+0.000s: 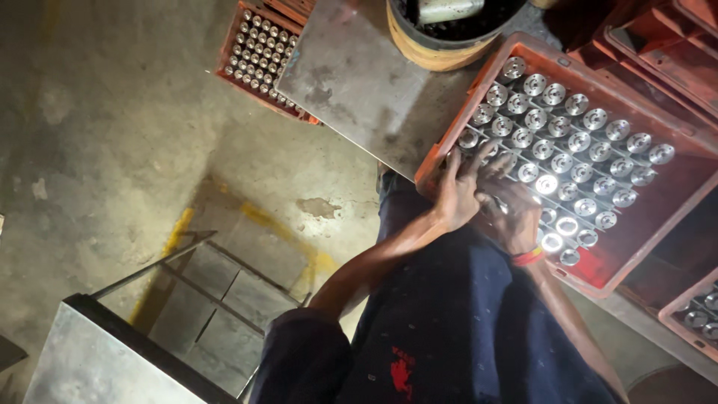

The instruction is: The person repeatedly picks small metal caps from a bucket and places them into empty slots in a red crate. They occasionally use a cylindrical tool to press or adjust caps within the crate. The process continues throughout the clip with the crate gradually filling.

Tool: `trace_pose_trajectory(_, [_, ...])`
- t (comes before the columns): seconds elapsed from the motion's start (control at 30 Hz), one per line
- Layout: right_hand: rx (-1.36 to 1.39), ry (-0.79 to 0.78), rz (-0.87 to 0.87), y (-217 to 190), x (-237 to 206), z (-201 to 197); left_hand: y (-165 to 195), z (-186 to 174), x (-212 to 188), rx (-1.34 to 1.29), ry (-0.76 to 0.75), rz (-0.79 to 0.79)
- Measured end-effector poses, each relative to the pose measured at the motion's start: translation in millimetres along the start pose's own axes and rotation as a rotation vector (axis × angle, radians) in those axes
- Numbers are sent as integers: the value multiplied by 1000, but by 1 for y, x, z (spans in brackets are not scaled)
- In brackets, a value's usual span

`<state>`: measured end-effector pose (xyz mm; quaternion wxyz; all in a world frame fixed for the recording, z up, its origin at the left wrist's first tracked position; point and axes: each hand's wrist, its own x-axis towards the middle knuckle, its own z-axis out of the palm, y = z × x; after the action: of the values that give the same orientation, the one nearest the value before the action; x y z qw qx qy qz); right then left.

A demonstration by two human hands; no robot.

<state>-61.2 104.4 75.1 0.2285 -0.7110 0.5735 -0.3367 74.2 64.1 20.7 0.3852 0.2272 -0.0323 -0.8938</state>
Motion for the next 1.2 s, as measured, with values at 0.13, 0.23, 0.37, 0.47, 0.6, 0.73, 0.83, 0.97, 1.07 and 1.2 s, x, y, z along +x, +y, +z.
trace_pose_trajectory(0.13, [180,136,393,35,-17,-9,-3,-7,-8,65,-17,13])
trace_pose_trajectory(0.23, [215,235,511,75,-32,-15,11,-15,-20,87,-9,82])
trace_pose_trajectory(0.37, [-233,114,244,118,-32,-8,30,-12,-33,100,-11,135])
trace_pose_trajectory(0.47, [-234,48,280,133,-15,-4,40,-4,-34,171,-21,136])
trace_pose_trajectory(0.6, [-134,-71,378,131,-1,-11,52,4,-18,305,12,223])
trace_pose_trajectory(0.73, [27,163,471,115,-16,-26,92,17,20,937,216,530])
trace_pose_trajectory(0.83, [-54,306,430,105,-42,-45,167,33,75,1405,241,977])
trace_pose_trajectory(0.97, [118,358,619,98,-75,-62,262,47,172,2158,486,1010])
trace_pose_trajectory(1.07, [89,396,690,97,-93,-67,279,41,215,2467,637,710])
trace_pose_trajectory(1.2, [92,477,682,94,-112,-63,267,34,226,2399,550,590])
